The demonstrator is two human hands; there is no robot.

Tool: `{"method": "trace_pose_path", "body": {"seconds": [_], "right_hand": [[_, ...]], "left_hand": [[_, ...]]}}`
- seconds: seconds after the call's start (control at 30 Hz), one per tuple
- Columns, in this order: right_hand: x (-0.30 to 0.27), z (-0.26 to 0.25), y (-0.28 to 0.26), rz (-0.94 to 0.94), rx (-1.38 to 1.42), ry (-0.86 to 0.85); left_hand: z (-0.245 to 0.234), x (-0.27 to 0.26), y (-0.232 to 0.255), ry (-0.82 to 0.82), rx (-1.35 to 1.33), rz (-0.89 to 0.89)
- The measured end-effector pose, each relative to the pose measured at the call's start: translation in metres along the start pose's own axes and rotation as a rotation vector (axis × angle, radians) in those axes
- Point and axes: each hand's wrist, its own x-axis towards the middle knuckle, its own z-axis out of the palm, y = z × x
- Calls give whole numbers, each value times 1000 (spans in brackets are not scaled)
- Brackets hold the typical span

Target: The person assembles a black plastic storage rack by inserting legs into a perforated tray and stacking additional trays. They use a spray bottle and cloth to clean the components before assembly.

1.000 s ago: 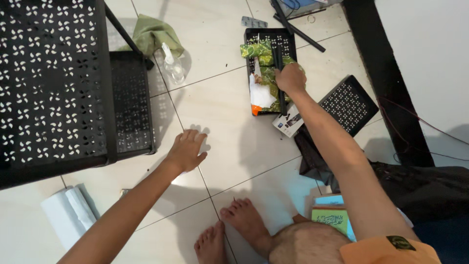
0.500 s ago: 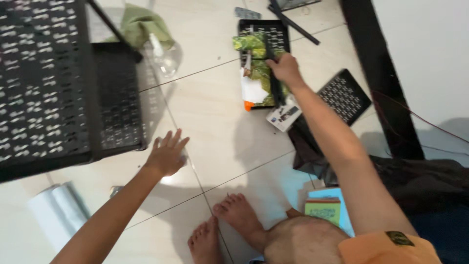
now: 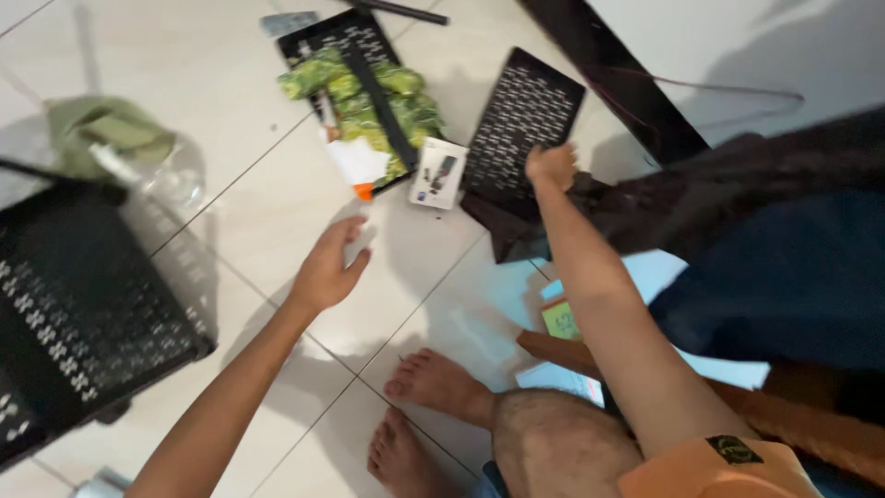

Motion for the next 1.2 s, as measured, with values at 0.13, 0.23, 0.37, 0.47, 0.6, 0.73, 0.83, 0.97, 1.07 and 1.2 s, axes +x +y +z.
{"method": "trace_pose_path", "body": {"seconds": [0.13,0.23,0.37,0.47,0.6,0.73,0.83,0.97,1.07,1.2], "right_hand": [[-11,28,58,-200,-283,-23],[-23,37,64,19,-61,26],[-45,22,60,36,200,35],[-56,-3,27,-45,415,240],[-71,-45,-20,-230,692,251],[-89,-64,-64,-440,1080,198],[-101,-63,-95,-610,1389,-43],[-121,-65,-129,-836,1566,-458],[-151,-78,-152,-964,1542,-648],[-215,-121,-184,-1245,1161,-457]], "left_hand": [[59,84,14,-122,-259,-70],[91,119,16,-167,-349,-84],[116,143,16,-209,-286,-158],[120,152,17,-214,-362,-279],[100,175,29,-98,-382,-286],[60,186,47,54,-526,-83],[13,181,66,130,-610,-43],[-53,145,99,179,-878,147],[-93,103,129,300,-819,300],[-132,18,181,474,-463,155]]}}
